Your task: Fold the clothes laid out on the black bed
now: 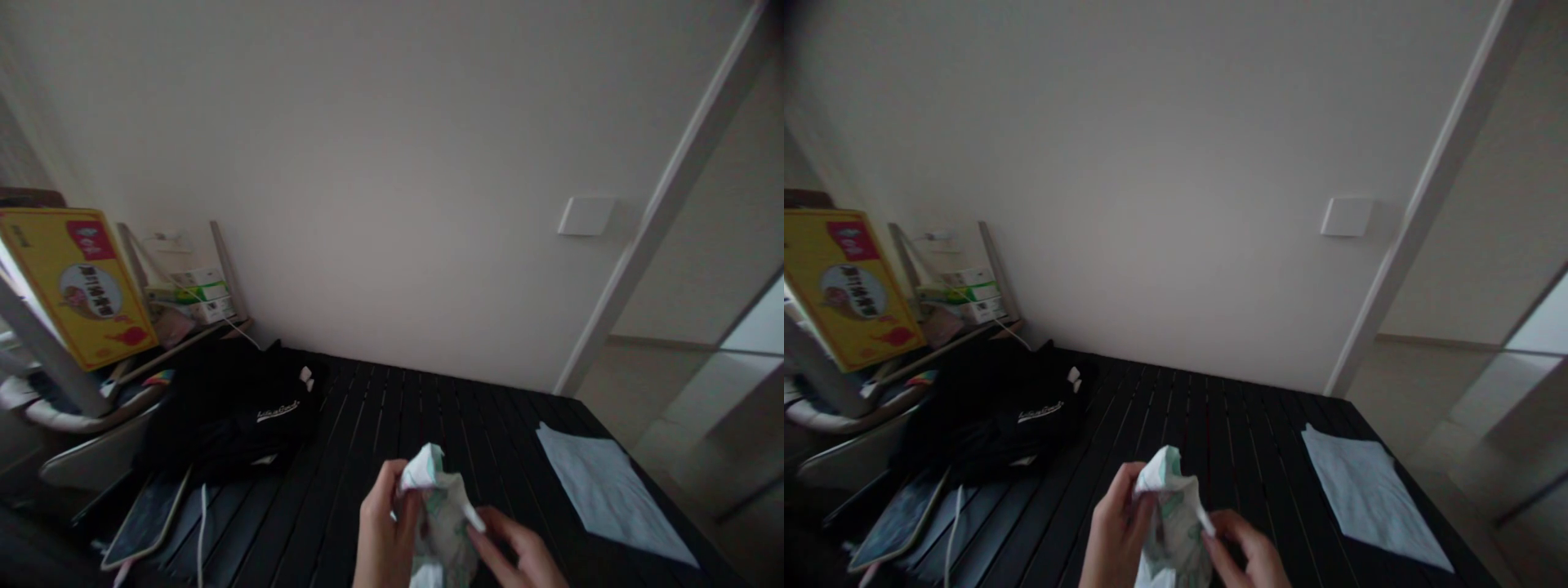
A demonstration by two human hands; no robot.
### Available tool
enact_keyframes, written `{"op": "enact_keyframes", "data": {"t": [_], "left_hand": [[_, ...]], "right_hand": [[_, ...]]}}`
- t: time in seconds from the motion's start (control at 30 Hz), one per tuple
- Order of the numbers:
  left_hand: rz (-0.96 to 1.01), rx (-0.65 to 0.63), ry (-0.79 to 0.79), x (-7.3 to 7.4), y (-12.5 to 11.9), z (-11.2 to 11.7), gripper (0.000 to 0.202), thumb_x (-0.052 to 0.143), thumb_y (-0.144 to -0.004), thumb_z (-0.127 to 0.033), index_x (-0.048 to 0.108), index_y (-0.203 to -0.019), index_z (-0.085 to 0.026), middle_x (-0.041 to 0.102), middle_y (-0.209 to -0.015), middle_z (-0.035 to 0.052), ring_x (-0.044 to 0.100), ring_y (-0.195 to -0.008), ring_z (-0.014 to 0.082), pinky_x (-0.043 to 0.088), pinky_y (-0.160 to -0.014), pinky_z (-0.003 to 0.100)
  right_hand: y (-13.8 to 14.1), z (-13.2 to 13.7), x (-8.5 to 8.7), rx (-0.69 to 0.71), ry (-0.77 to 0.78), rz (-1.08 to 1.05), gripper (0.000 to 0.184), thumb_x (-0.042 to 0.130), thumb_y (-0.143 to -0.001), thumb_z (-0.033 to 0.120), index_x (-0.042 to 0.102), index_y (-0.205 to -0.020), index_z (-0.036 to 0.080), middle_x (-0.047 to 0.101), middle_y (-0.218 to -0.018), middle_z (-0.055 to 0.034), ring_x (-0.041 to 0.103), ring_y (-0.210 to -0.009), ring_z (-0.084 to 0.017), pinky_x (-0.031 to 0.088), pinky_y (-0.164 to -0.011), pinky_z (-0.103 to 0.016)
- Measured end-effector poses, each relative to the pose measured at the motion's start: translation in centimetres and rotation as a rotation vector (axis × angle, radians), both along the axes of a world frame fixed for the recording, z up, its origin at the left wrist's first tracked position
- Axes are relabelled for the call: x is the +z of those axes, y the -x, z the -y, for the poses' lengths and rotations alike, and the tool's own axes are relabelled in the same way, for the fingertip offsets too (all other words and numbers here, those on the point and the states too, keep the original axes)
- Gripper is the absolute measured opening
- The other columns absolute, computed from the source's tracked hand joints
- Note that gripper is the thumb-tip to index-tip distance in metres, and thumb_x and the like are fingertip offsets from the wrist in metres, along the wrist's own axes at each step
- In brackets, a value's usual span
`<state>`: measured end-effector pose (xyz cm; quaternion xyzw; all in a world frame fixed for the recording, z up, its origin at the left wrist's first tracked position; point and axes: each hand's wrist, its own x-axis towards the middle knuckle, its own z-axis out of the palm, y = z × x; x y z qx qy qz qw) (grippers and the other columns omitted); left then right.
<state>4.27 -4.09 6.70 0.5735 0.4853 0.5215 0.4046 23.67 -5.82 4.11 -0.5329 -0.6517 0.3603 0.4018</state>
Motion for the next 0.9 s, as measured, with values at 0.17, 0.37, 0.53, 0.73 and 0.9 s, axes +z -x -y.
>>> {"op": "enact_keyframes", "data": {"t": [0.17, 0.37, 0.53, 0.73, 0.9], "left_hand": [[0.072, -0.072, 0.074, 1.9, 1.0, 1.2, 0.03, 0.057, -0.086, -0.047, 0.058, -0.083, -0.016, 0.05, -0.072, -0.0017, 0.044, -0.066, 0.0111, 0.037, -0.058, 0.018], [0.21, -0.056, 0.059, 3.7, 1.9, 2.3, 0.021, 0.054, -0.084, -0.035, 0.059, -0.095, -0.017, 0.059, -0.084, 0.0017, 0.053, -0.078, 0.0149, 0.042, -0.069, 0.021], [0.056, -0.335, 0.137, 5.3, 1.7, 3.6, 0.049, 0.057, -0.082, -0.037, 0.051, -0.127, -0.019, 0.063, -0.109, 0.0069, 0.058, -0.094, 0.0187, 0.045, -0.079, 0.026], [-0.395, -0.575, 0.115, 4.0, 2.6, 4.3, 0.027, 0.067, -0.074, -0.028, 0.07, -0.099, -0.019, 0.065, -0.082, -0.0012, 0.054, -0.069, 0.0131, 0.039, -0.06, 0.02], [-0.435, -0.537, 0.116, 3.8, 6.5, 3.8, 0.022, 0.051, -0.082, -0.018, 0.072, -0.09, -0.018, 0.067, -0.085, 0.0008, 0.058, -0.077, 0.0148, 0.041, -0.069, 0.02]], "right_hand": [[-0.9, 0.9, 3.4, -0.162, -0.051, -0.044, 0.037, 0.047, -0.088, 0.055, 0.06, -0.078, 0.022, 0.066, -0.074, -0.001, 0.063, -0.07, -0.015, 0.05, -0.064, -0.019], [0.7, 2.7, 5.6, -0.156, -0.146, 0.053, 0.036, 0.038, -0.093, 0.053, 0.053, -0.08, 0.023, 0.05, -0.06, 0.0051, 0.048, -0.051, -0.009, 0.039, -0.049, -0.017], [2.3, 4.4, 9.7, 0.084, -0.124, 0.152, 0.035, 0.037, -0.094, 0.05, 0.054, -0.082, 0.023, 0.053, -0.06, 0.0052, 0.049, -0.052, -0.008, 0.037, -0.049, -0.017], [0.5, 4.2, 12.5, 0.124, -0.05, 0.242, 0.033, 0.045, -0.091, 0.052, 0.057, -0.078, 0.023, 0.048, -0.054, 0.0066, 0.043, -0.048, -0.008, 0.031, -0.048, -0.02], [-4.5, 4.3, 10.6, 0.287, 0.32, 0.253, 0.027, 0.069, -0.074, 0.049, 0.064, -0.084, 0.024, 0.041, -0.049, 0.0098, 0.03, -0.043, -0.006, 0.019, -0.041, -0.02]]}}
